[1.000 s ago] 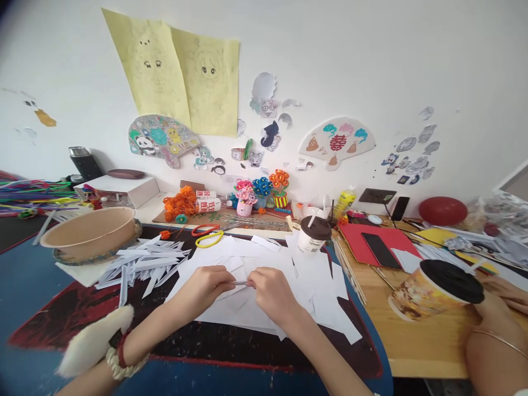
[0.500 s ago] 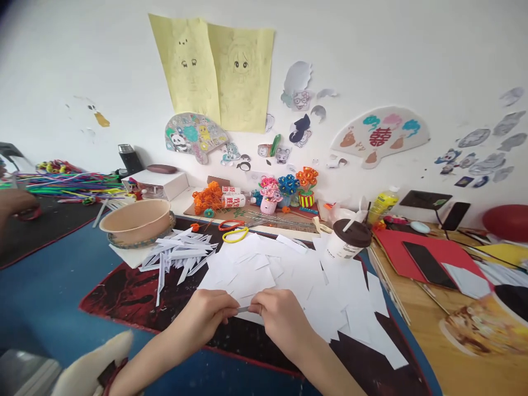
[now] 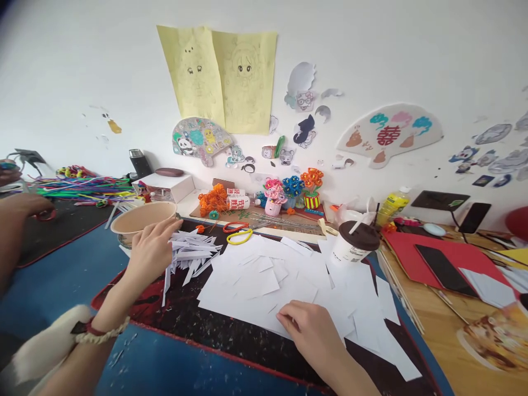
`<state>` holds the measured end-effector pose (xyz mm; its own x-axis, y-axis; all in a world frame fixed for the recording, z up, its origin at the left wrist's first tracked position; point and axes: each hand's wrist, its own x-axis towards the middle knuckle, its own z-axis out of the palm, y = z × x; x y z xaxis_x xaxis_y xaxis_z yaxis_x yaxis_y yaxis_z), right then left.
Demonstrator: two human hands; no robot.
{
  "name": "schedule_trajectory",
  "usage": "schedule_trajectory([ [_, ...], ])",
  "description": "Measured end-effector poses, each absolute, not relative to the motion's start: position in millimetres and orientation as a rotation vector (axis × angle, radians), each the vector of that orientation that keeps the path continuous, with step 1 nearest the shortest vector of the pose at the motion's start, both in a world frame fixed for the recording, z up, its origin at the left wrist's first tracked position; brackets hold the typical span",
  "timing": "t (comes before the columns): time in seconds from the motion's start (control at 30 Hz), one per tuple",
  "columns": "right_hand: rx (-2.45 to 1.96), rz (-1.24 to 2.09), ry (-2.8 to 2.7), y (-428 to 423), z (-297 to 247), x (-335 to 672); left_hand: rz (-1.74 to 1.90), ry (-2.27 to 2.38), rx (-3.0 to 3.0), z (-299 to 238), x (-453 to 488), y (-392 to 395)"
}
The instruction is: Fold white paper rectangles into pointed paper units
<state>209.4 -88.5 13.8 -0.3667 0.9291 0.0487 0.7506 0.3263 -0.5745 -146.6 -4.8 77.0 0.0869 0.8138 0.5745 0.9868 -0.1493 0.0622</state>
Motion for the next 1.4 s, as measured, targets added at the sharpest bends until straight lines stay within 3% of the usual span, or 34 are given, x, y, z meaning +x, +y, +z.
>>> schedule_trajectory([
  [0.27,-1.517,0.625,-2.248,-81.9,9.4,221.7,-0.403,-1.502,-2.502,45.8,-55.4,-20.4],
  [0.5,-1.454,0.48,-2.338,-72.5,23.6,228.4,-0.351,-1.32,-2.612,30.0,23.0,36.7],
  [0.73,-1.489,0.481,-2.22,-50.4,32.7,252.8,-0.242,-1.108,-2.664,19.3,43.3,57.5],
  [0.87,-1.517,0.646,-1.927,-32.2,25.7,259.5,-0.281,-1.062,-2.611,25.4,39.9,51.3],
  [1.1,-1.192,1.389,-1.35,-4.4,20.9,234.2,-0.609,-1.202,-2.371,48.2,36.2,32.3],
  [1.23,-0.856,1.428,-1.163,5.7,28.4,212.6,-0.706,-1.083,-2.388,55.1,41.0,19.3],
  [1.4,-0.742,1.44,-1.131,11.3,31.1,203.3,-0.95,-1.03,-2.455,47.7,46.1,17.2],
])
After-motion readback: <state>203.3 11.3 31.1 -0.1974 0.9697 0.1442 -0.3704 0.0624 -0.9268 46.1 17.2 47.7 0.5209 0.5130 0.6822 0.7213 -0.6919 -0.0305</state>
